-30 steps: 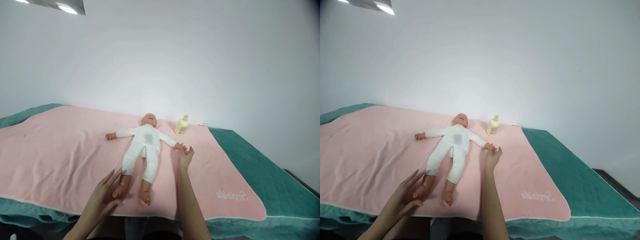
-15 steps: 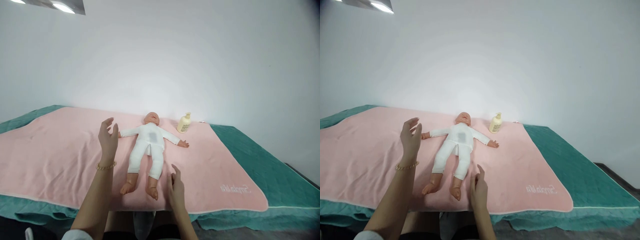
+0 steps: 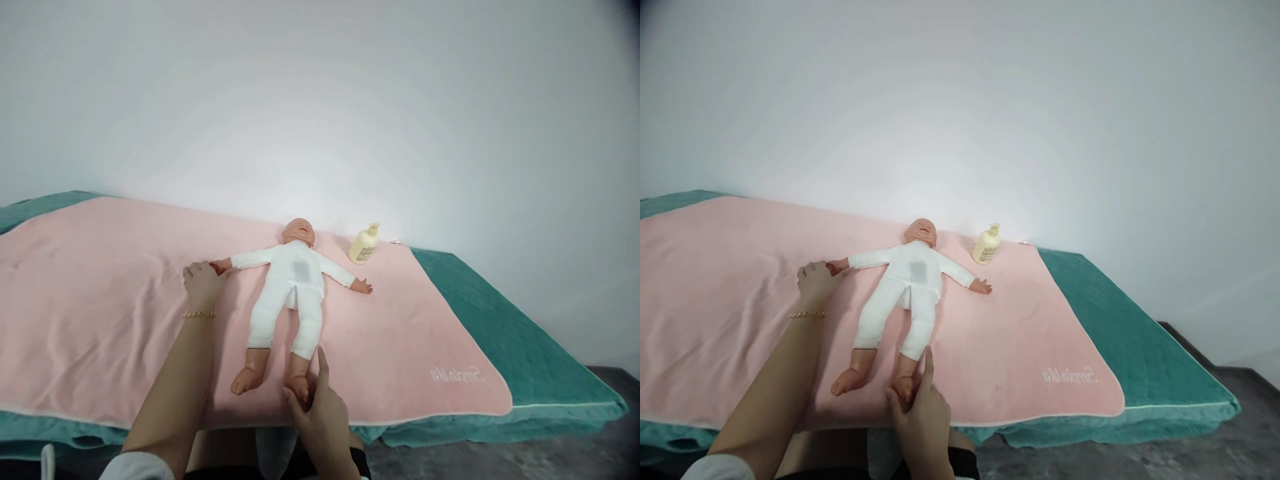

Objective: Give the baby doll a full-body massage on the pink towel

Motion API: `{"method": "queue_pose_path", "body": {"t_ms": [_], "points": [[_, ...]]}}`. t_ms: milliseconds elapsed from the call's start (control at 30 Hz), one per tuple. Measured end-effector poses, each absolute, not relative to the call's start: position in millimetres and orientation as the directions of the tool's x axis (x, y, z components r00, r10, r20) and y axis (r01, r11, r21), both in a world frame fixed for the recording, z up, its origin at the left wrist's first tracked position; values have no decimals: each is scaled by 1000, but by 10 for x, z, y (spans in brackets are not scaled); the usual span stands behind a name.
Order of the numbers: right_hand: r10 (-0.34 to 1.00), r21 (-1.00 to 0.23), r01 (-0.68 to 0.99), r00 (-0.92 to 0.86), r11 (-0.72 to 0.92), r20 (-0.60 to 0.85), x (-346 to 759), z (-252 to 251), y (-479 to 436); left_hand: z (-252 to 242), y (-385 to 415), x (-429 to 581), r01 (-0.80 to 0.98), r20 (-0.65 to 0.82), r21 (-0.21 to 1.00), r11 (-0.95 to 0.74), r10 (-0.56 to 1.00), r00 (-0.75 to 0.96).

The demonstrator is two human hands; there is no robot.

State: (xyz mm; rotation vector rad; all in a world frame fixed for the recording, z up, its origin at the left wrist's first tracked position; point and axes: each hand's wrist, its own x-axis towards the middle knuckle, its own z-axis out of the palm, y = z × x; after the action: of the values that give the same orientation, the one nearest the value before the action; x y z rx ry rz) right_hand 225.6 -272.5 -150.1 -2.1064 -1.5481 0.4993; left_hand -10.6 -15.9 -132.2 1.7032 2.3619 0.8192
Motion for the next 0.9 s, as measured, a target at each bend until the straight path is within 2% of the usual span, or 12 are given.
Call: {"method": "queue_pose_path", "body": {"t_ms": [133,233,300,433,600,733,900], "points": [[950,-590,755,303,-286,-74,2232,-1367,-2744,-1277,-186,-87,858,170,445,256,917,-361],[947,-666,684,300,-298,-116,2270,-1266,-2765,-1226,-198,-99,837,161,485,253,915,-370],[948,-732,616,288,-291,-135,2331,-1222,-2772,-1190,-198,-124,785,163,574,233,907,-389],[946,-828,488,290,-276,-144,2524,-1217,-2782,-1148,-192,-147,556,139,821,131,899,-416],[935,-931,289,333,-223,-120,2785,-1248,-2822,-1168,-169,-59,344,206,938,-41,863,-461],[897,-975,185,442,-121,-27,2891,-1178,-2852,-1154,-160,65,210,292,954,-213,821,-492],[824,-983,182,561,-27,81,2831,-999,-2808,-1012,-210,353,219,421,907,-360,796,-435]]}}
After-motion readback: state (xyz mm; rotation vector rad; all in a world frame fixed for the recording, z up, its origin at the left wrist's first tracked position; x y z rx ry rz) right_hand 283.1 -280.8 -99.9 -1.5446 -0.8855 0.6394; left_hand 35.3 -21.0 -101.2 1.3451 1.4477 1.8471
